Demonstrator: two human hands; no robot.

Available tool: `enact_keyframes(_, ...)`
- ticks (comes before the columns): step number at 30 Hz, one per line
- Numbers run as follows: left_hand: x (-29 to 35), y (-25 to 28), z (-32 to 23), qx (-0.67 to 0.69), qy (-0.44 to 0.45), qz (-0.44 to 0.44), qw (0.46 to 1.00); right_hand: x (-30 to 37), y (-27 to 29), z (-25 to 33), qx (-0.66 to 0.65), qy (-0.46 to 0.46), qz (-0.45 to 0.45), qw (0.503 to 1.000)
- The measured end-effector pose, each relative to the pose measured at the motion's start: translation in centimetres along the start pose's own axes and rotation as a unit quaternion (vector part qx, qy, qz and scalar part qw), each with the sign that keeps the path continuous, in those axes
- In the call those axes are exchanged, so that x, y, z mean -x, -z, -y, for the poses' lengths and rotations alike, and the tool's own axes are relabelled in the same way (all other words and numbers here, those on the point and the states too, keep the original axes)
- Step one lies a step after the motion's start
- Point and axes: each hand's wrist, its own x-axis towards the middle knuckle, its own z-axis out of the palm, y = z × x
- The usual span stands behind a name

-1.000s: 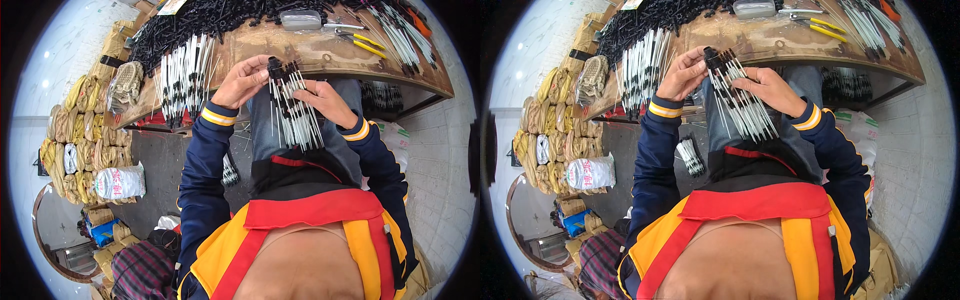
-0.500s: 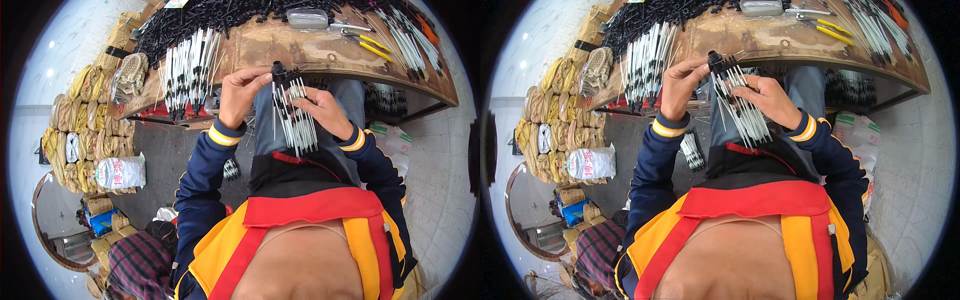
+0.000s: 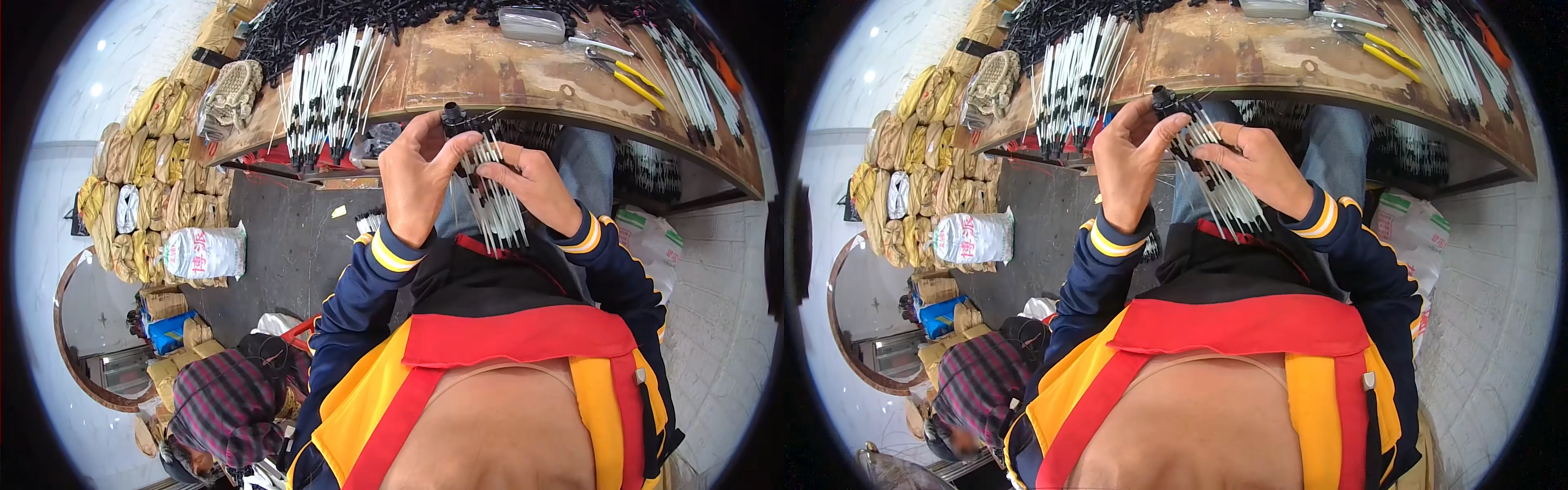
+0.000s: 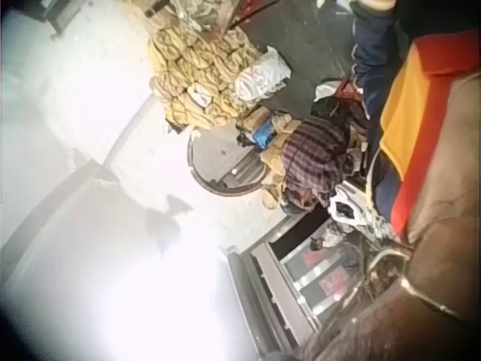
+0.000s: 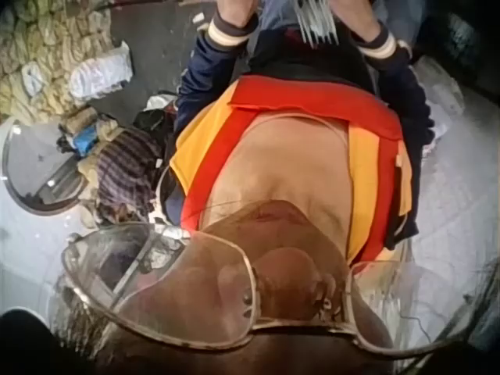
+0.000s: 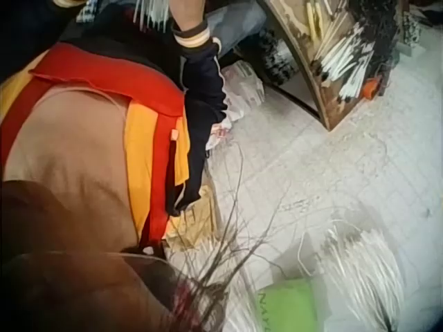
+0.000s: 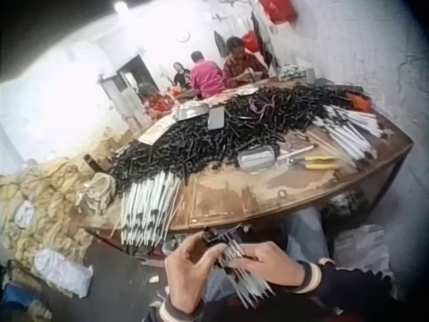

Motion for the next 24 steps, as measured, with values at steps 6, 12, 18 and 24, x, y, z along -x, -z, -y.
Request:
enact_keyframes(6,-0.3,-0.7,0.5,0.002,-0.007,-0.022,1.0,0.3,-0.4,0.1,-0.043,-0.004,-0.032,0.999)
enact_keyframes(12,-1.8,-0.1,0.3,0.09,0.03,0.025,0.995,1.7,-0.4,0.4,0.052,0.017,-0.159,0.986)
enact_keyframes(18,-3.6,0.8,1.6,0.178,0.026,0.173,0.968,1.7,0.6,0.5,0.139,0.026,-0.147,0.979)
enact_keyframes(24,-5.7,1.7,3.7,0.215,0.046,0.298,0.929,1.2,1.5,0.6,0.037,0.0,-0.069,0.997)
